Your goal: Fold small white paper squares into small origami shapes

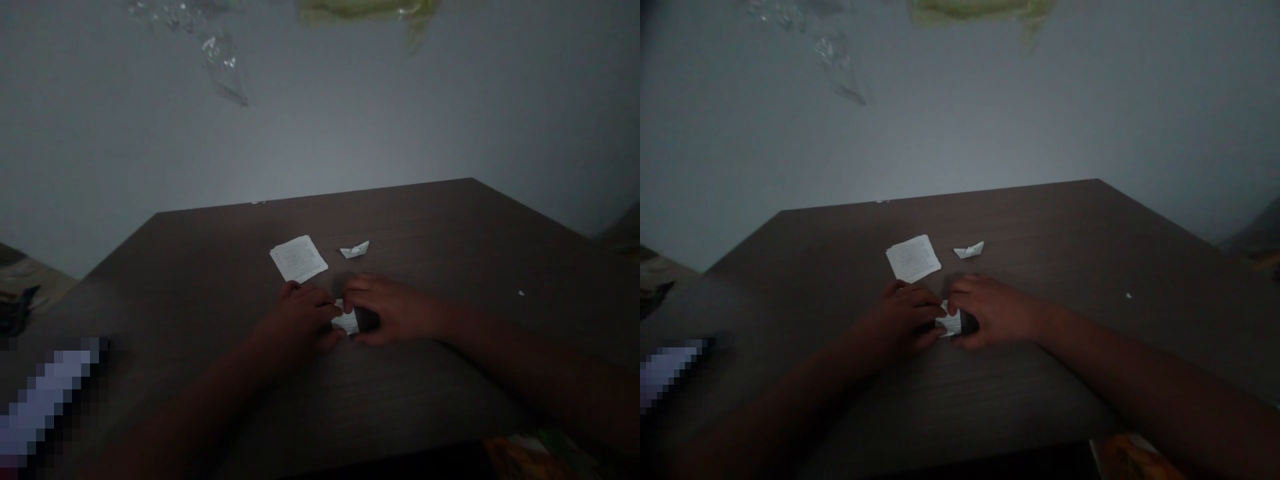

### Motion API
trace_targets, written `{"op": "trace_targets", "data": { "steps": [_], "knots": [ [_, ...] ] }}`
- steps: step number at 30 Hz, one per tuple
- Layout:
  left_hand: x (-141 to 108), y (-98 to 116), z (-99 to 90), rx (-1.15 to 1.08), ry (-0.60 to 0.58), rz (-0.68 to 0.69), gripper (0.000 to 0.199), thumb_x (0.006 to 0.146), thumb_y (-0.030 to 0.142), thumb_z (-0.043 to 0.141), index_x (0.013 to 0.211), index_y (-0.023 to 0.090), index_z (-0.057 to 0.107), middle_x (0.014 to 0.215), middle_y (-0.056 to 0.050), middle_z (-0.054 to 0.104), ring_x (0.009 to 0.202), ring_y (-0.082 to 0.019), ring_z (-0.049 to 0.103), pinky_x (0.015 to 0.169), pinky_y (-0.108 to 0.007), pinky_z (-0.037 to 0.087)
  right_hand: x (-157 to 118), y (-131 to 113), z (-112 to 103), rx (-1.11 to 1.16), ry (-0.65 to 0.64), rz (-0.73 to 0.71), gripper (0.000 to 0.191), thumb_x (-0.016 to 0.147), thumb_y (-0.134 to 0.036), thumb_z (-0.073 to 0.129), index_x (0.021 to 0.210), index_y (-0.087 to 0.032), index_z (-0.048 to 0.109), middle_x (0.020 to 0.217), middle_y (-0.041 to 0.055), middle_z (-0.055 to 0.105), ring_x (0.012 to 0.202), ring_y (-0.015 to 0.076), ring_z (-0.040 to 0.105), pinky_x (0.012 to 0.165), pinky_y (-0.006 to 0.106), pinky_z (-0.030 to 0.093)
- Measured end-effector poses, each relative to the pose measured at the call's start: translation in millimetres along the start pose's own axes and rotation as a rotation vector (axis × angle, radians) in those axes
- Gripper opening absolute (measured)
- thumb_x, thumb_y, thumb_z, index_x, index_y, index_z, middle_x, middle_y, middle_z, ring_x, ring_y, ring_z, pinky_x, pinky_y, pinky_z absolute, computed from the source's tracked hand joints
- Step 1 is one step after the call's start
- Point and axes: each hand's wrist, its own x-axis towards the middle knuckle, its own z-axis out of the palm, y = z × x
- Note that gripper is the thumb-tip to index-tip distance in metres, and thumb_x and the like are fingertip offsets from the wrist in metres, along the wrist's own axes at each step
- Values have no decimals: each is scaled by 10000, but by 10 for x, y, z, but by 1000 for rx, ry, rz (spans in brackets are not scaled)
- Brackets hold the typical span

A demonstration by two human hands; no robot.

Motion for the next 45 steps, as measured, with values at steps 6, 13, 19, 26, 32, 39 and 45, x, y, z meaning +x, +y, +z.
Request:
{"op": "trace_targets", "data": {
  "steps": [6,13,19,26,32,39,45],
  "knots": [
    [32,-5,-22,68,35,46,97,1224,278,821,1187,261,910,1186,-37,939,1198,-310,857,1159,-525,541,-20,-87,-20,-124,-53,-56,242,1011,-300,1013,1171,-238,842,1174,89,859,1118,301,799,1087,499,670],
    [60,95,-116,30,82,-21,113,1196,215,768,1133,225,861,1105,-50,925,1091,-303,868,1089,-515,583,-30,-22,-17,-238,127,-190,163,1186,-147,685,1141,-209,829,1057,76,847,1015,266,770,990,461,665],
    [31,180,-122,-1,233,27,145,1156,230,793,1291,232,845,1178,-64,922,1109,-306,866,1039,-486,609,-32,-68,2,-328,262,-211,226,1235,-214,647,1097,-219,826,1016,78,831,948,290,753,882,484,673],
    [41,142,-72,11,322,55,185,1209,137,659,1177,217,823,1075,-59,886,990,-271,835,957,-441,614,23,-138,75,-27,429,-130,153,1207,-201,698,1153,-268,825,1047,61,875,955,262,822,929,448,727],
    [42,172,-65,-45,149,-49,147,1158,135,690,1093,235,776,1054,-45,867,1034,-282,839,981,-448,649,13,-122,150,89,493,-28,105,1202,-228,749,1160,-270,835,1072,62,889,979,247,843,951,435,720],
    [16,177,-54,-104,285,-19,160,1157,106,683,1199,208,800,1168,-85,889,1113,-296,855,1000,-459,687,37,-110,139,16,430,-137,131,1197,-159,738,1167,-267,808,1070,49,893,1002,242,827,975,438,699],
    [26,188,-53,-72,370,27,189,1169,125,668,1047,228,767,1008,-41,842,957,-247,820,891,-398,674,41,-178,160,26,510,-97,161,1118,-123,714,1130,-275,762,1045,43,845,978,248,791,940,433,681]
  ]
}}
